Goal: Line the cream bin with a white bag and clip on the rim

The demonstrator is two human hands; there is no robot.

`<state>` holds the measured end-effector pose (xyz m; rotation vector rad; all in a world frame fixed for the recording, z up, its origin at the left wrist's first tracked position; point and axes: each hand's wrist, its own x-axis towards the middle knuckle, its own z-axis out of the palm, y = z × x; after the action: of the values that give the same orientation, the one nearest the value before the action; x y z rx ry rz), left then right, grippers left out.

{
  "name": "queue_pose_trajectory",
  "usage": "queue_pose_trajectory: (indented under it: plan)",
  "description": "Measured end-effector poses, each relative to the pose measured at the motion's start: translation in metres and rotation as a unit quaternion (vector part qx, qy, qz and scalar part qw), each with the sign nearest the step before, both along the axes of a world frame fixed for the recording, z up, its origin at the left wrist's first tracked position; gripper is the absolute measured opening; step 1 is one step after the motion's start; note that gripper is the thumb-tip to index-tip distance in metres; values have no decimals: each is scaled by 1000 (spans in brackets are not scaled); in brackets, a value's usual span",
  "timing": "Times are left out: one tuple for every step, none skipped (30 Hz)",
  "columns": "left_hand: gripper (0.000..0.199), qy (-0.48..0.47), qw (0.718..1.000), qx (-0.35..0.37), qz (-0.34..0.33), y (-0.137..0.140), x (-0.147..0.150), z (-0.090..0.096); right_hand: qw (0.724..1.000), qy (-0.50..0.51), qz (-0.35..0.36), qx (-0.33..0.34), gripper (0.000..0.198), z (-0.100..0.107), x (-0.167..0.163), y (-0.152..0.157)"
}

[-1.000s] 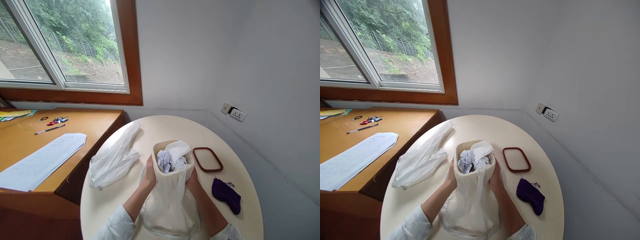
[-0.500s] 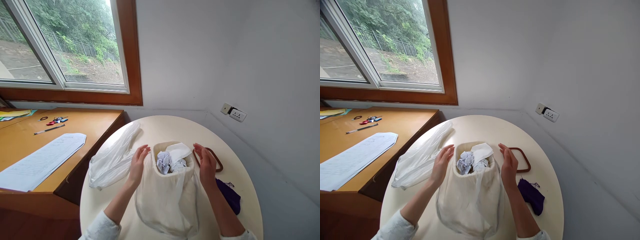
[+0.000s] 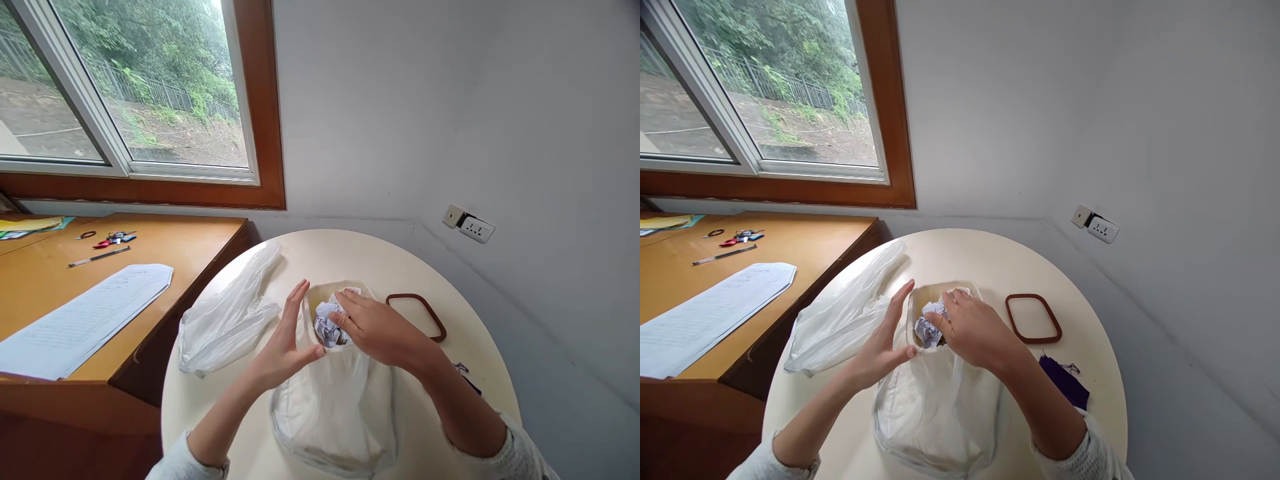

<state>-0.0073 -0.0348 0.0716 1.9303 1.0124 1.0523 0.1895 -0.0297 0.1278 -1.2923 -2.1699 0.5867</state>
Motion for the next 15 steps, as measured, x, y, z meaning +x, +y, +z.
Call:
queue_pose_trajectory:
  plan:
    - [91, 1, 1000, -6, -1, 0, 0, -1, 1000, -2, 2, -9, 28, 0, -1, 2]
    - [94, 1, 1000, -12, -2, 0, 1, -2, 1000, 7, 5, -13, 28, 0, -2, 5]
    - [98, 0, 1000, -16, -3, 0, 1, -4, 1000, 22, 7, -15, 27, -1, -3, 7]
    - [102, -1, 1000, -21, -4, 0, 1, -5, 999, 37, 9, -18, 27, -1, -3, 10]
    - [105, -2, 1000, -24, -5, 0, 2, -7, 999, 48, 13, -23, 27, -2, -4, 12]
    - [108, -1, 1000, -26, -6, 1, 2, -8, 998, 51, 19, -33, 26, -2, -4, 13]
    - [111, -1, 1000, -26, -6, 1, 2, -10, 998, 47, 25, -44, 25, -2, -5, 14]
    - [114, -1, 1000, -23, -6, 1, 2, -11, 997, 39, 31, -55, 24, -1, -5, 14]
    - [116, -1, 1000, -20, -5, 1, 3, -13, 997, 32, 35, -63, 25, 0, -4, 14]
    - [118, -2, 1000, -17, -3, 2, 3, -14, 997, 29, 38, -63, 26, 3, -4, 13]
    - [120, -3, 1000, -15, -2, 2, 3, -14, 997, 29, 39, -57, 27, 6, -3, 13]
    - [121, -4, 1000, -14, -1, 2, 4, -15, 998, 34, 37, -43, 28, 9, -2, 13]
    - [123, -5, 1000, -15, 1, 2, 5, -15, 998, 46, 32, -21, 29, 11, 0, 14]
    - [124, -6, 1000, -16, 2, 2, 6, -15, 998, 66, 24, 3, 30, 14, 2, 17]
    - [125, -4, 1000, -20, 3, 2, 7, -15, 996, 90, 15, 22, 30, 15, 4, 21]
